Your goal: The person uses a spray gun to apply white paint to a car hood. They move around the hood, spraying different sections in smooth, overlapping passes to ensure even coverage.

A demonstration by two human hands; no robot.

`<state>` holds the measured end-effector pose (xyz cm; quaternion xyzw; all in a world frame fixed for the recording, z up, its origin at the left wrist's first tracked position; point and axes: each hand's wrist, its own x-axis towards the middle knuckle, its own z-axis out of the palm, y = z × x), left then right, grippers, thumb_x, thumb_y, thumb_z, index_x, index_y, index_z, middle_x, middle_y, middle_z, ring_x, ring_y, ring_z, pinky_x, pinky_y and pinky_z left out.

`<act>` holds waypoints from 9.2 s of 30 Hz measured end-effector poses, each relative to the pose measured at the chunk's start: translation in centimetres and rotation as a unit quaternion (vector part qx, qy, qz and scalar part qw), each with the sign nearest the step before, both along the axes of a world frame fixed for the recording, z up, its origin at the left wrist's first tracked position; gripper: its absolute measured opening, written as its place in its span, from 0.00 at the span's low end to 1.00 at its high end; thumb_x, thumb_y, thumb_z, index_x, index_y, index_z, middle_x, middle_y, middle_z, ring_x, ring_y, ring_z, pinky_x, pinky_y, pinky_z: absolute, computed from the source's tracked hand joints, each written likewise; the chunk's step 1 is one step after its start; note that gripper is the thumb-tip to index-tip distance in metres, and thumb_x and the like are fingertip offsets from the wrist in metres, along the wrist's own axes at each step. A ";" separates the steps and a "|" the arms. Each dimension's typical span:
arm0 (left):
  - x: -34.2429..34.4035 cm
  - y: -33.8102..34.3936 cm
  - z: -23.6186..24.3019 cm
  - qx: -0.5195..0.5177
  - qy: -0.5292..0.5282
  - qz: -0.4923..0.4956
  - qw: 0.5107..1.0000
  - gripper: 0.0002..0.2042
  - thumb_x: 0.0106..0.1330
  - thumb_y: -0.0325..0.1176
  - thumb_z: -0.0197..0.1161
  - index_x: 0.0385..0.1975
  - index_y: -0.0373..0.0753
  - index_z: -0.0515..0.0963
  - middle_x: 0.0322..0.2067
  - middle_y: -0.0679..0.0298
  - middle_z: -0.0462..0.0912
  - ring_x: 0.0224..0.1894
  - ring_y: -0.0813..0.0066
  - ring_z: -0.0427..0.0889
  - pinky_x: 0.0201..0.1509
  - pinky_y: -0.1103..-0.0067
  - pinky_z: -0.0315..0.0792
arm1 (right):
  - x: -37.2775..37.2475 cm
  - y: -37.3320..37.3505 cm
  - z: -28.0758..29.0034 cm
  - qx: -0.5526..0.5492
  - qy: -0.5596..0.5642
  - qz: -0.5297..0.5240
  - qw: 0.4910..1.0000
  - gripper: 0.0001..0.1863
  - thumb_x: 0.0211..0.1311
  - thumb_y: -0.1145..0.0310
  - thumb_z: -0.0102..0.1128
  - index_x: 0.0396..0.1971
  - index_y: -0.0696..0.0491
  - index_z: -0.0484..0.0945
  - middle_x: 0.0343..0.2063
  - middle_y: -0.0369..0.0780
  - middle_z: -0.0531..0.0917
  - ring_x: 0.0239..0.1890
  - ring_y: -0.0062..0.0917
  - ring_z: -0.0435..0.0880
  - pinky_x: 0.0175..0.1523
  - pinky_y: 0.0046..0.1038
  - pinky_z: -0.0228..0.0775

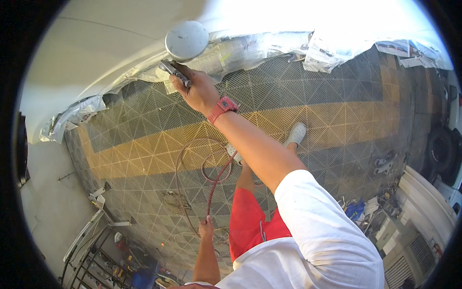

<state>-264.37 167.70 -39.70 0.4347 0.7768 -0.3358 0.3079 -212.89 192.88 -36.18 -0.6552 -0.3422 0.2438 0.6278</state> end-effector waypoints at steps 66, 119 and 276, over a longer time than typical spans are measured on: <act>1.7 0.6 -2.2 -0.026 -0.036 -0.010 0.999 0.26 0.76 0.54 0.54 0.46 0.32 0.81 0.38 0.46 0.86 0.45 0.43 0.84 0.49 0.56 0.74 | -0.3 1.0 -7.2 -0.006 -0.034 -0.048 0.998 0.26 0.73 0.48 0.57 0.59 0.51 0.80 0.39 0.52 0.87 0.42 0.48 0.88 0.46 0.40 0.79; 17.6 -5.5 -8.1 0.046 -0.099 -0.103 0.989 0.21 0.75 0.50 0.57 0.39 0.34 0.79 0.30 0.50 0.83 0.35 0.49 0.83 0.43 0.58 0.73 | 25.5 -24.5 -17.7 -0.045 0.088 -0.309 0.946 0.24 0.78 0.49 0.50 0.42 0.58 0.82 0.36 0.38 0.89 0.32 0.21 0.87 0.25 0.22 0.73; 64.3 -58.0 10.3 0.166 -0.136 -0.053 0.975 0.22 0.76 0.53 0.55 0.45 0.36 0.80 0.41 0.49 0.86 0.46 0.45 0.84 0.51 0.56 0.73 | 71.2 -71.9 29.9 -0.134 0.013 -0.045 0.990 0.26 0.75 0.47 0.56 0.49 0.58 0.83 0.25 0.40 0.87 0.21 0.20 0.83 0.25 0.28 0.73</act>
